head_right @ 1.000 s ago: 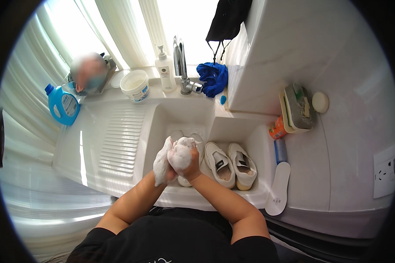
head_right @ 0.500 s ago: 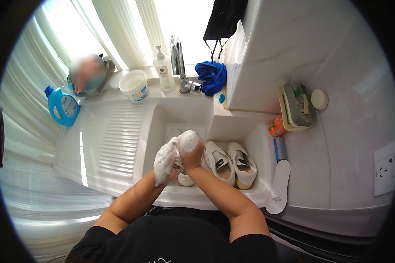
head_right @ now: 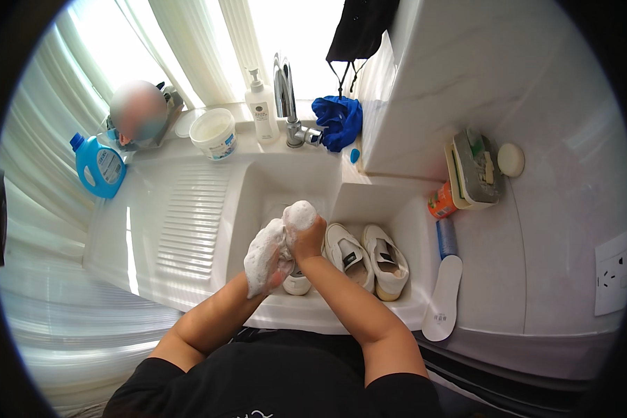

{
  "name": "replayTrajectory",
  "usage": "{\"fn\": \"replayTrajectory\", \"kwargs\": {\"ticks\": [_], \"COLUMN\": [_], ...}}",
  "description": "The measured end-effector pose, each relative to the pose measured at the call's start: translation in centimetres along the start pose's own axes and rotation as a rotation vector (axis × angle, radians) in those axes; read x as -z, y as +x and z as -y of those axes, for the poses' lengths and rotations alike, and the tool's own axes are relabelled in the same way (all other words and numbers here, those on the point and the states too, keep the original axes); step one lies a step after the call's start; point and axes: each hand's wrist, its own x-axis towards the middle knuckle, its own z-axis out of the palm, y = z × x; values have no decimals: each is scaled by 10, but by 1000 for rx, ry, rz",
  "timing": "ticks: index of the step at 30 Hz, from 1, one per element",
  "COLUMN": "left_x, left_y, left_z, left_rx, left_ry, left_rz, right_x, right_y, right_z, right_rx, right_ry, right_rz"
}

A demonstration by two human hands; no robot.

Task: The person washes shoelaces by hand in a sink using soap and water. They scrub the laces together to create foam and then rinse them under the running water.

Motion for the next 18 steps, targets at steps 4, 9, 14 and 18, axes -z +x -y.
{"fn": "replayTrajectory", "kwargs": {"ticks": [4, 9, 14, 18], "left_x": [44, 37, 37, 23], "left_y": [37, 23, 13, -3], "left_z": [-9, 1, -32, -43], "left_rx": [-669, -496, 112, 112], "left_ry": [1240, 821, -112, -59], "left_rz": [261, 218, 319, 264], "right_x": [-13, 6, 14, 28], "right_y": [-17, 10, 19, 5], "right_z": [3, -24, -12, 22], "right_rx": [395, -15, -686, -548], "right_ry": [20, -26, 562, 626], "right_rz": [-43, -23, 48, 322]}}
